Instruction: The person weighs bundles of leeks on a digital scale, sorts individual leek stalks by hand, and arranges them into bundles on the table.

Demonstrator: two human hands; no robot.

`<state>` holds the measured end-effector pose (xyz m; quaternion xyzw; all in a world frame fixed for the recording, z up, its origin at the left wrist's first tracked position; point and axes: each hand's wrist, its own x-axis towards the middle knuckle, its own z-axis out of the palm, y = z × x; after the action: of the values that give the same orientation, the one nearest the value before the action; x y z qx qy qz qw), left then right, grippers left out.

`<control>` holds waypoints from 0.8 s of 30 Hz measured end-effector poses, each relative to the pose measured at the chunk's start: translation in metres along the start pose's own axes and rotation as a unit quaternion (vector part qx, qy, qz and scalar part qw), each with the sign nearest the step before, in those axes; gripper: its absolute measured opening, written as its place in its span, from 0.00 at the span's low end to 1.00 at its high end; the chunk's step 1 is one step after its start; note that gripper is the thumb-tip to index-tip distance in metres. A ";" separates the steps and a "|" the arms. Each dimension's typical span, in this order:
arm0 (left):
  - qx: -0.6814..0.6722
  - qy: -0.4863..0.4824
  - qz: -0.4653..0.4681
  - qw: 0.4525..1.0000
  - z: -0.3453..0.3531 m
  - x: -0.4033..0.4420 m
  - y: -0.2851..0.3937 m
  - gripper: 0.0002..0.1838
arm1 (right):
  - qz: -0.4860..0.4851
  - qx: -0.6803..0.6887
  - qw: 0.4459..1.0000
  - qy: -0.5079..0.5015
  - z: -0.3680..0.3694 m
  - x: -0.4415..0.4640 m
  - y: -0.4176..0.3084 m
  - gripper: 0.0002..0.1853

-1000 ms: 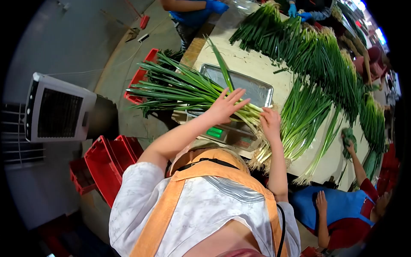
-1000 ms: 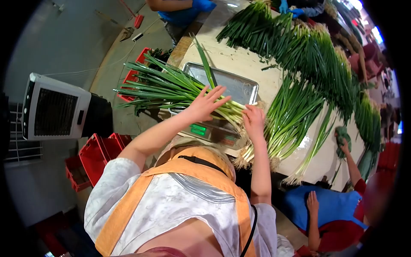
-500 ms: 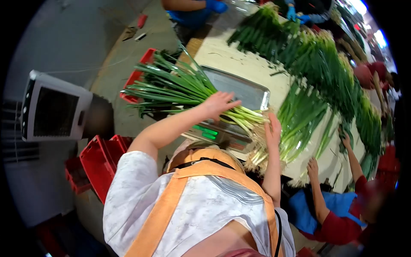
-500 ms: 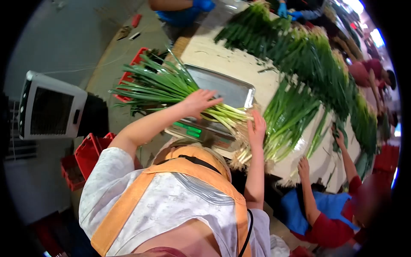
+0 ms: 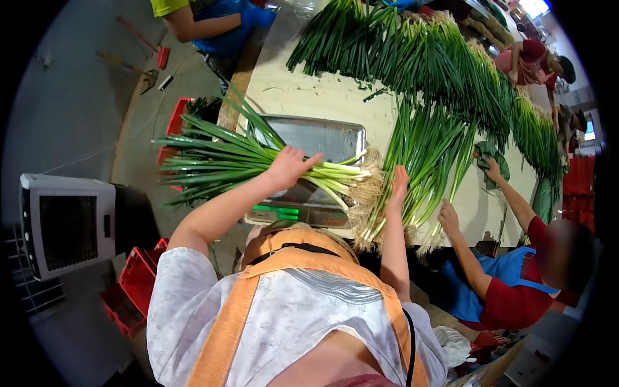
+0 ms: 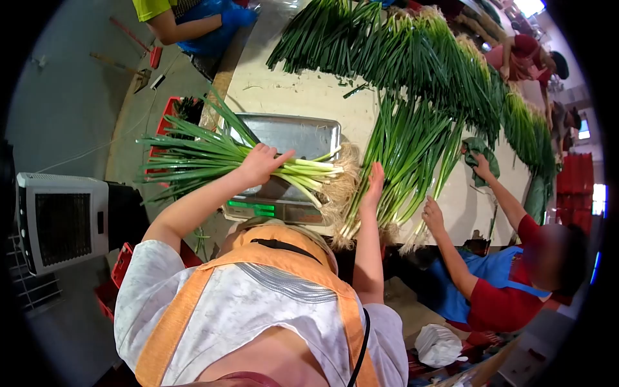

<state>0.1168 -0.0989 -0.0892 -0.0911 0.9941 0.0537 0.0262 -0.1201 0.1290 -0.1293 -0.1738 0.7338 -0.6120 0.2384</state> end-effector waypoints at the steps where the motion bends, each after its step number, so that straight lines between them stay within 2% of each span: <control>1: 0.007 0.010 0.002 1.000 -0.002 0.003 0.000 0.48 | 0.017 0.005 1.000 0.014 -0.001 -0.007 -0.006 0.37; 7: -0.007 -0.073 0.012 0.997 -0.013 0.041 -0.048 0.44 | 0.041 -0.013 0.998 0.050 -0.031 -0.037 0.037 0.35; 10: 0.057 -0.050 -0.022 0.997 -0.042 0.074 -0.092 0.38 | 0.061 0.031 0.993 0.100 -0.040 -0.061 0.047 0.34; 13: 0.070 -0.041 -0.072 0.994 -0.048 0.110 -0.147 0.37 | 0.079 0.002 0.991 0.111 -0.053 -0.093 0.060 0.34; 14: 0.071 -0.033 -0.082 0.994 -0.037 0.122 -0.169 0.38 | 0.078 0.003 0.990 0.120 -0.056 -0.103 0.069 0.33; 18: 0.003 -0.120 -0.139 0.983 0.004 0.145 -0.220 0.43 | 0.139 0.031 0.973 0.180 -0.043 -0.131 0.060 0.30; 21: -0.039 -0.195 -0.209 0.958 0.103 0.147 -0.263 0.51 | 0.144 0.034 0.972 0.182 -0.038 -0.147 0.065 0.27; 24: -0.033 -0.175 -0.250 0.952 0.097 0.145 -0.245 0.55 | 0.115 0.020 0.978 0.172 -0.031 -0.162 0.063 0.27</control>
<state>0.0232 -0.3532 -0.2198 -0.3264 0.9170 0.0933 0.2093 -0.0017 0.2553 -0.1651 0.0241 0.7662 -0.6162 0.1808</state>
